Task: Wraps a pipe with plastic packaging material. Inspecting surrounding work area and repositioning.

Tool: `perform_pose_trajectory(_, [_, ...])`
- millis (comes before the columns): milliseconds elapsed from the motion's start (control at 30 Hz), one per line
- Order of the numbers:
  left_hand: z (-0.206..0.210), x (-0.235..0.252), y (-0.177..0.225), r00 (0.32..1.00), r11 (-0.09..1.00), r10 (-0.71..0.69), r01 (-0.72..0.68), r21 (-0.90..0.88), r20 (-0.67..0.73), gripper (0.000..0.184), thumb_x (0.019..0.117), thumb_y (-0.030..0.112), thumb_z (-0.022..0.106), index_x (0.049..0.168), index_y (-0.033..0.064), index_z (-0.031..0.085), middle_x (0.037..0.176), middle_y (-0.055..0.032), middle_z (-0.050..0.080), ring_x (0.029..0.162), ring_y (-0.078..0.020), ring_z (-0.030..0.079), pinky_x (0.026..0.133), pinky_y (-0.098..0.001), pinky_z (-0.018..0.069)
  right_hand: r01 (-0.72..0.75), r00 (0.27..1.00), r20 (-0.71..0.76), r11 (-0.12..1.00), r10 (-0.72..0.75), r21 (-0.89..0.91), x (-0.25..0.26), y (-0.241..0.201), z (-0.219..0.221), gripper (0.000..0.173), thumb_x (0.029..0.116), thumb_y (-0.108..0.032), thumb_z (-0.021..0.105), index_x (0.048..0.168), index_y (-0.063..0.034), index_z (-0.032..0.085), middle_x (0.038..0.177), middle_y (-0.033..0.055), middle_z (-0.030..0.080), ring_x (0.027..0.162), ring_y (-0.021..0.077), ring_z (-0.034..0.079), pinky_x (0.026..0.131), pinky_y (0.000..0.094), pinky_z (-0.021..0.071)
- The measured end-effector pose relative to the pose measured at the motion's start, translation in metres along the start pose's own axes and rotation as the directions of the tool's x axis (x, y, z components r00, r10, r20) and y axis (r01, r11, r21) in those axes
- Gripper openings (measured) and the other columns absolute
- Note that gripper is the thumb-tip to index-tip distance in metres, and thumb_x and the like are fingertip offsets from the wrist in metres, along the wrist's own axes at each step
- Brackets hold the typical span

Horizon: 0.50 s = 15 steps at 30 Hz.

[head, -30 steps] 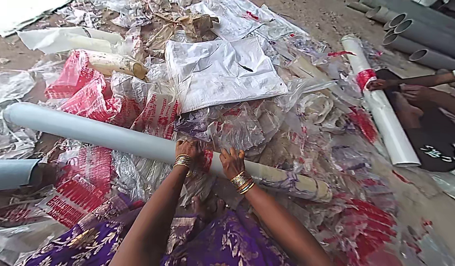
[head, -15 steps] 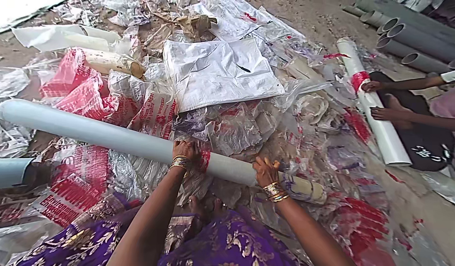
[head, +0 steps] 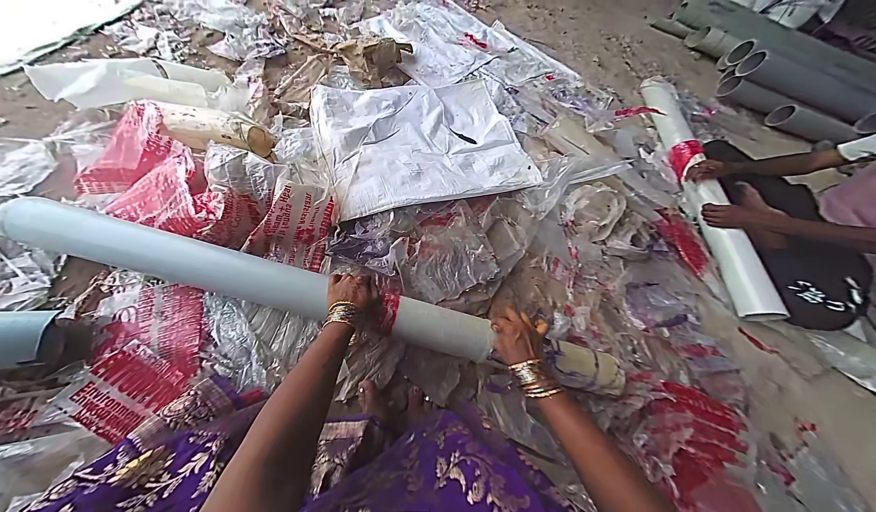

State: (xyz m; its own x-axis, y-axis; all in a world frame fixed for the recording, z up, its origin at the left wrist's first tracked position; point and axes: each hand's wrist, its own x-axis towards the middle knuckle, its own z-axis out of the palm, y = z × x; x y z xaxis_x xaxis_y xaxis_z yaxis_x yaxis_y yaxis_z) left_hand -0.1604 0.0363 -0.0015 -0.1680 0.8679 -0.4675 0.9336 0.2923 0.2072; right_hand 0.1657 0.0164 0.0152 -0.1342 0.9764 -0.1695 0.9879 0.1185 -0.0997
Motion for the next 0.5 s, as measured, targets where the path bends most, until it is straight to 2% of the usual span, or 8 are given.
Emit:
perform_pose_trajectory(100, [0.0,0.0,-0.002,0.999,0.999,0.039,-0.039,-0.029,-0.017,0.051,0.109,0.041,0.035,0.127,0.0072,0.068,0.129,-0.0192,0.069,0.13,-0.0351,0.06,0.118,-0.0544,0.0311,-0.11,0.966,-0.214,0.981,0.143,0.163,-0.002,0.004,0.009,0.02,0.0988,-0.01,0.06,0.107,-0.0067,0.079,0.117,0.0232,0.07,0.116,0.0455,0.062,0.102,0.0713,0.0335])
perform_pose_trajectory(200, [0.009,-0.005,-0.016,0.968,0.966,0.213,-0.228,-0.119,-0.13,0.043,0.1056,0.043,0.046,0.127,0.015,0.071,0.131,-0.01,0.07,0.132,-0.0309,0.058,0.118,-0.0553,0.0304,-0.123,0.922,-0.334,0.967,0.195,0.224,0.006,0.005,0.026,0.021,0.1004,-0.011,0.059,0.111,-0.0044,0.076,0.119,0.0273,0.067,0.115,0.0497,0.061,0.099,0.0732,0.0352])
perform_pose_trajectory(267, [0.02,-0.012,-0.028,0.904,0.906,0.341,-0.389,-0.167,-0.257,0.038,0.1023,0.037,0.052,0.123,0.0146,0.074,0.136,-0.0075,0.068,0.136,-0.0329,0.055,0.117,-0.0591,0.0299,-0.103,0.941,-0.29,0.962,0.176,0.251,0.012,0.006,0.039,0.024,0.1013,-0.012,0.057,0.114,-0.0027,0.075,0.123,0.0279,0.066,0.12,0.05,0.06,0.102,0.074,0.0341])
perform_pose_trajectory(333, [0.03,-0.025,-0.033,0.847,0.86,0.388,-0.474,-0.187,-0.363,0.029,0.0989,0.03,0.061,0.117,0.0141,0.078,0.139,-0.0099,0.066,0.138,-0.0383,0.052,0.114,-0.0645,0.0306,-0.101,0.949,-0.261,0.954,0.177,0.283,0.016,0.008,0.043,0.024,0.1012,-0.012,0.056,0.113,-0.0018,0.074,0.124,0.0269,0.067,0.122,0.048,0.06,0.103,0.074,0.0337])
perform_pose_trajectory(367, [0.038,-0.035,-0.033,0.824,0.854,0.391,-0.491,-0.171,-0.409,0.027,0.0971,0.026,0.064,0.116,0.0147,0.078,0.138,-0.0113,0.066,0.136,-0.0405,0.053,0.112,-0.0657,0.0329,-0.1,0.949,-0.259,0.95,0.18,0.297,0.016,0.009,0.044,0.024,0.1012,-0.012,0.056,0.113,-0.001,0.074,0.123,0.027,0.067,0.122,0.0479,0.06,0.103,0.0741,0.0338])
perform_pose_trajectory(433, [0.062,-0.05,-0.03,0.725,0.855,0.381,-0.513,-0.081,-0.574,0.024,0.0952,0.024,0.066,0.113,0.0166,0.079,0.128,-0.0122,0.071,0.125,-0.0417,0.062,0.104,-0.0658,0.0428,-0.091,0.944,-0.275,0.946,0.181,0.31,0.017,0.011,0.046,0.024,0.1011,-0.011,0.056,0.111,0.0005,0.074,0.121,0.0276,0.068,0.12,0.0487,0.061,0.102,0.0742,0.0341])
perform_pose_trajectory(500, [0.08,-0.06,-0.024,0.663,0.874,0.324,-0.482,-0.054,-0.674,0.023,0.0948,0.023,0.067,0.113,0.0165,0.08,0.125,-0.0139,0.073,0.119,-0.0432,0.065,0.098,-0.0661,0.0467,-0.084,0.941,-0.288,0.949,0.176,0.305,0.016,0.012,0.051,0.025,0.1014,-0.011,0.054,0.111,0.0007,0.074,0.121,0.028,0.068,0.12,0.0492,0.061,0.103,0.0741,0.0336])
